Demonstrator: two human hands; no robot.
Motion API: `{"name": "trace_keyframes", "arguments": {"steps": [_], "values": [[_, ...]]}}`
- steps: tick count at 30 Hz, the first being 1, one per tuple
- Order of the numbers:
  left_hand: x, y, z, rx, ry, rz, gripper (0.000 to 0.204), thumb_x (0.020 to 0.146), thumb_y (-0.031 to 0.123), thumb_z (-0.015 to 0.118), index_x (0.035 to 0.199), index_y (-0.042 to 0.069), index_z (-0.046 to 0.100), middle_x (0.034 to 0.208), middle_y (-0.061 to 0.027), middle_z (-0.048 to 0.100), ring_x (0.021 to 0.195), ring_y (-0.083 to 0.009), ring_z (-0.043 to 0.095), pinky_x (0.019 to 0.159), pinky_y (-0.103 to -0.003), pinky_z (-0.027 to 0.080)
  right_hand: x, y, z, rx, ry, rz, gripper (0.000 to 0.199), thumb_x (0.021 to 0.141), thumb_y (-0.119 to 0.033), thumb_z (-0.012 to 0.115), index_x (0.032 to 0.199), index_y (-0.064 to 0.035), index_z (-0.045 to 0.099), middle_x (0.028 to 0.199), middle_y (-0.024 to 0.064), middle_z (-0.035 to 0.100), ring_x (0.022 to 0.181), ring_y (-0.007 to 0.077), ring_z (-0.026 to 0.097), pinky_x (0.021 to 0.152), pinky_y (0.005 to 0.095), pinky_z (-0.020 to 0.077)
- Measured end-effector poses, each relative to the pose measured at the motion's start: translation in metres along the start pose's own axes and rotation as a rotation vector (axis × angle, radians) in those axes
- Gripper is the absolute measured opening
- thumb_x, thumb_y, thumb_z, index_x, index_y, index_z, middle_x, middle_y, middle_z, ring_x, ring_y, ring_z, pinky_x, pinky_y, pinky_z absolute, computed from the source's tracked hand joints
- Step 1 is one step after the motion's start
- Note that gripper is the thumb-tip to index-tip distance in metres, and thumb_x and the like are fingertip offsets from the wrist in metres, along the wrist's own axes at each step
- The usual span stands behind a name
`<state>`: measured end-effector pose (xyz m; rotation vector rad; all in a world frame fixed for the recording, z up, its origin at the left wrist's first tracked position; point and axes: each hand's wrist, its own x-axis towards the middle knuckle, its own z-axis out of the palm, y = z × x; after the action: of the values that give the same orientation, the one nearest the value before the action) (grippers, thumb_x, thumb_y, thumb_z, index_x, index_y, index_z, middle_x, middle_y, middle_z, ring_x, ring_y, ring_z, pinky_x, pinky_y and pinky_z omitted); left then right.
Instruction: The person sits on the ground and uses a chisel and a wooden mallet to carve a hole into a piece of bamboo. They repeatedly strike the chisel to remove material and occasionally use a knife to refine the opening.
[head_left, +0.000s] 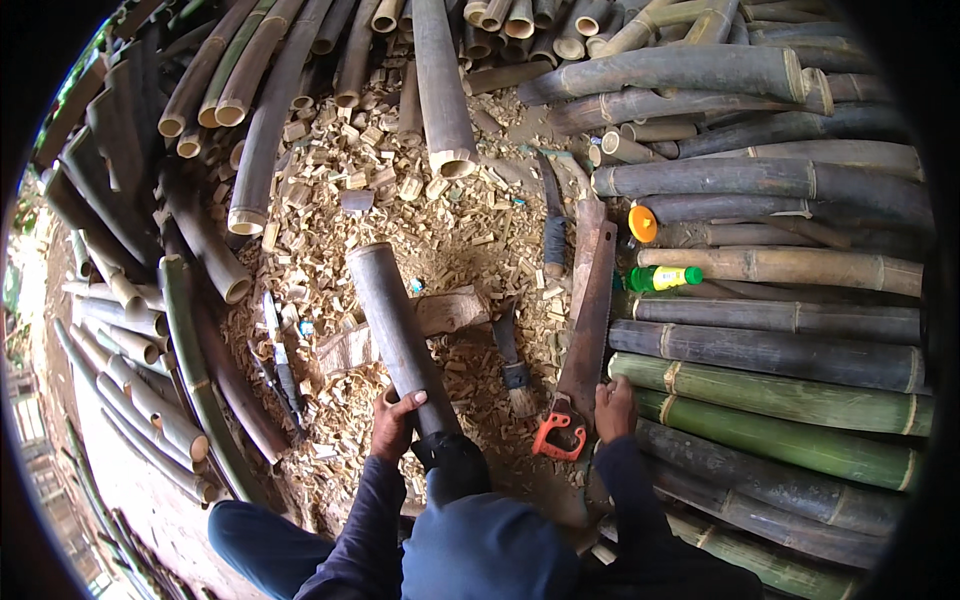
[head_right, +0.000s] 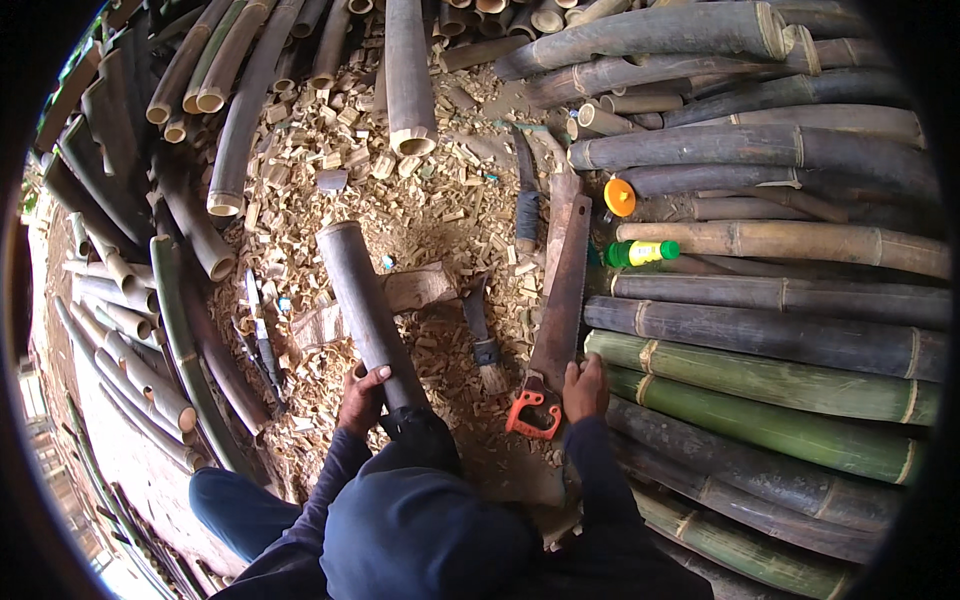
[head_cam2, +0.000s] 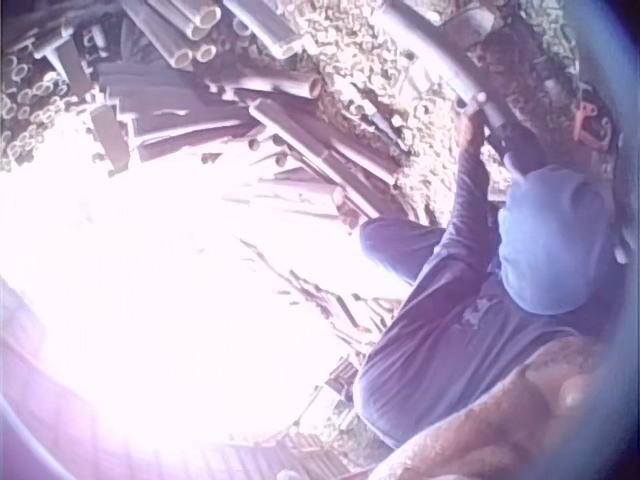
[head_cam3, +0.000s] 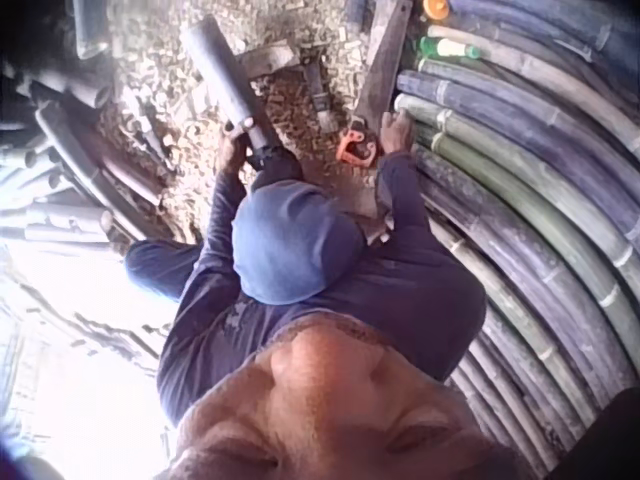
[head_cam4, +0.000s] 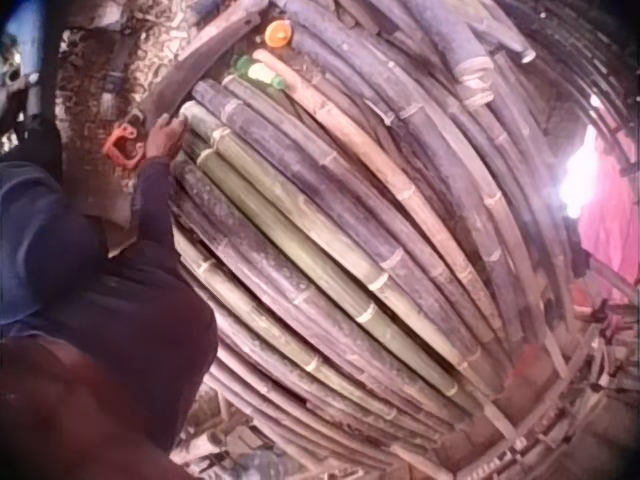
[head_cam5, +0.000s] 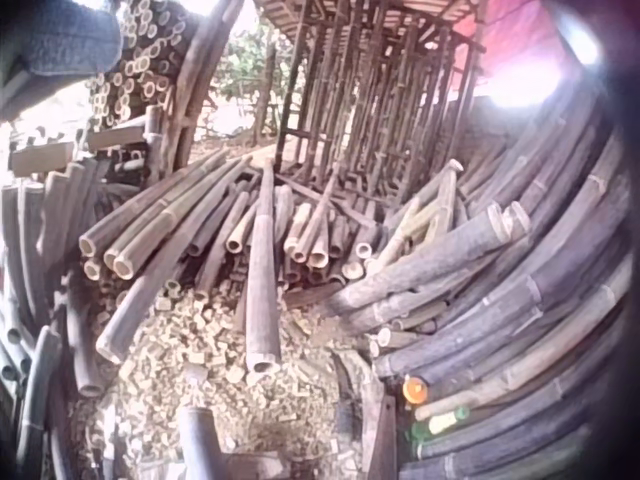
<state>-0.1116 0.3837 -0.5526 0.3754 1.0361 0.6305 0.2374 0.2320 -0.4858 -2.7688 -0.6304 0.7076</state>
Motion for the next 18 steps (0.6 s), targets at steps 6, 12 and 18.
{"name": "trace_keyframes", "arguments": {"steps": [6, 12, 18], "values": [[0.003, 0.012, 0.001, -0.001, -0.038, 0.006, 0.065, 0.076, 0.016, 0.087, 0.129, -0.008, 0.058, 0.113, -0.0142, 0.069, 0.102, -0.025, 0.068, 0.096, -0.039, 0.054, 0.061, 0.042, 0.053, -0.092, 0.132, -0.098, 0.051, 0.086, -0.037, 0.077, 0.116, 0.0027, 0.064, 0.112, 0.0275, 0.07, 0.104, 0.0455, 0.067, 0.09, 0.0521, 0.0516], [-0.021, 0.021, 0.004, 0.071, -0.011, 0.037, 0.06, 0.08, 0.017, 0.086, 0.127, -0.008, 0.061, 0.111, -0.013, 0.072, 0.098, -0.0227, 0.069, 0.094, -0.037, 0.053, 0.057, 0.082, 0.039, 0.493, -0.11, -0.204, 0.023, 0.082, -0.017, 0.08, 0.085, -0.0001, 0.065, 0.07, 0.0034, 0.06, 0.066, 0.0123, 0.052, 0.061, 0.033, 0.0445], [-0.036, 0.02, -0.005, 0.081, -0.073, 0.033, 0.059, 0.084, 0.022, 0.084, 0.129, -0.009, 0.062, 0.116, -0.0153, 0.071, 0.103, -0.0243, 0.068, 0.094, -0.038, 0.053, 0.012, 0.034, -0.023, 0.457, 0.006, -0.484, 0.031, 0.081, -0.013, 0.076, 0.07, -0.0011, 0.05, 0.063, 0.0046, 0.041, 0.063, 0.0111, 0.037, 0.056, 0.0355, 0.0341]]}}
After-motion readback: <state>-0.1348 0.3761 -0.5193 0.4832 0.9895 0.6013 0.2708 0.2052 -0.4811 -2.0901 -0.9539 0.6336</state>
